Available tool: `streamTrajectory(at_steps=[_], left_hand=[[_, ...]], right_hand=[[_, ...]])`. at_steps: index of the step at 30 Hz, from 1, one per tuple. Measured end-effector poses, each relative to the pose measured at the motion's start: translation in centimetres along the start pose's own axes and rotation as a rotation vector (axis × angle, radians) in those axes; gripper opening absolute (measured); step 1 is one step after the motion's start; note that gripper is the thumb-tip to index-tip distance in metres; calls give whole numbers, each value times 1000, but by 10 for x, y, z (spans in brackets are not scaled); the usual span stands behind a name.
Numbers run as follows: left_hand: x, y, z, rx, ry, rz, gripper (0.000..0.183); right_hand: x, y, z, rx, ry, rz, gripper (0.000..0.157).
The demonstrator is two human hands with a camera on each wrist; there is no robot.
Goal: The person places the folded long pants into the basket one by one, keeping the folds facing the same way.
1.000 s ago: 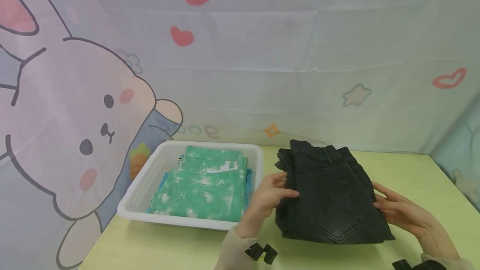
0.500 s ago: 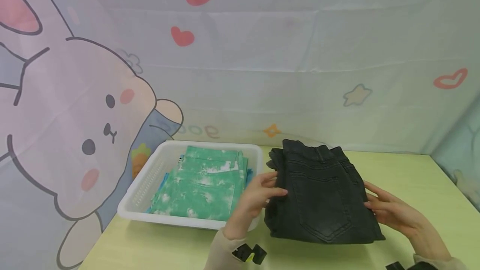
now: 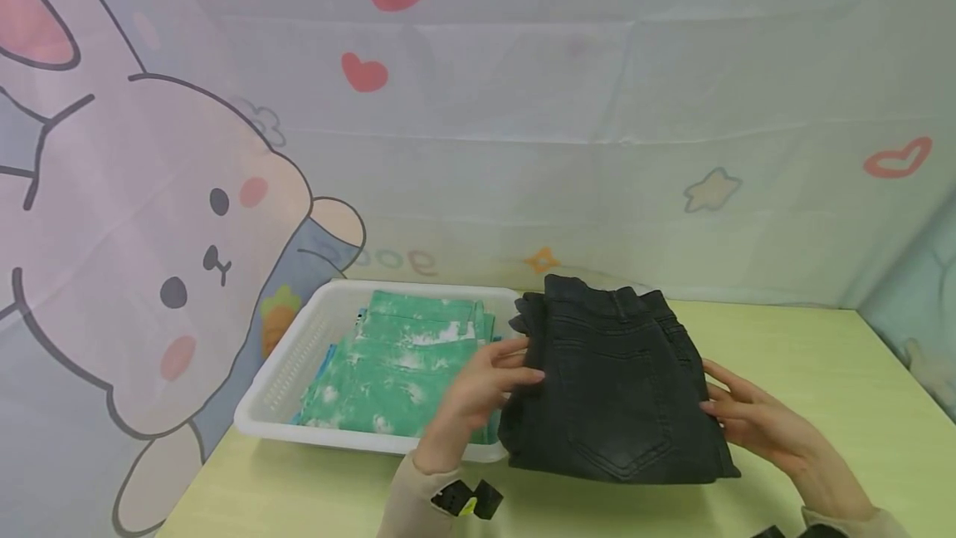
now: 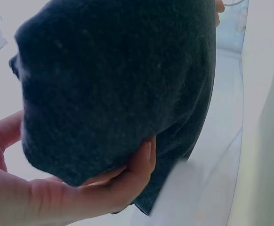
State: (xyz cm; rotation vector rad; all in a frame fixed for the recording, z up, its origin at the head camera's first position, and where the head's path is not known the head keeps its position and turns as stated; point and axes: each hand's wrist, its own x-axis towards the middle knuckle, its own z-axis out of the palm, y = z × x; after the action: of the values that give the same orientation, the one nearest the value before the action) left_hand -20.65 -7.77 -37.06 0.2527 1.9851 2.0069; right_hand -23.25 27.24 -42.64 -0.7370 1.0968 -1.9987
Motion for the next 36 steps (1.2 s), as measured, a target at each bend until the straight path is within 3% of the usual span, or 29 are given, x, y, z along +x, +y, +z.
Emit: streamTrajectory(at_steps=[8,15,21,31,36], left_hand=[[-4,-2,-16,-5,-20,-33,62],[-10,-2,-31,3,-16,-48,61],[-14,3,-46,-6,-30,-52,62],[-20,6,-61,12,-64,-52,62],[-22,8,-68,30,-86,-42,62]], right_hand=[[7,6,3,-64,54,45,55],[16,10,10,-233,177,103,71],[31,13,19,-331,206,114,74],[45,16,32,-293,156,67,75],[49,17,36,-324,192,81,77]])
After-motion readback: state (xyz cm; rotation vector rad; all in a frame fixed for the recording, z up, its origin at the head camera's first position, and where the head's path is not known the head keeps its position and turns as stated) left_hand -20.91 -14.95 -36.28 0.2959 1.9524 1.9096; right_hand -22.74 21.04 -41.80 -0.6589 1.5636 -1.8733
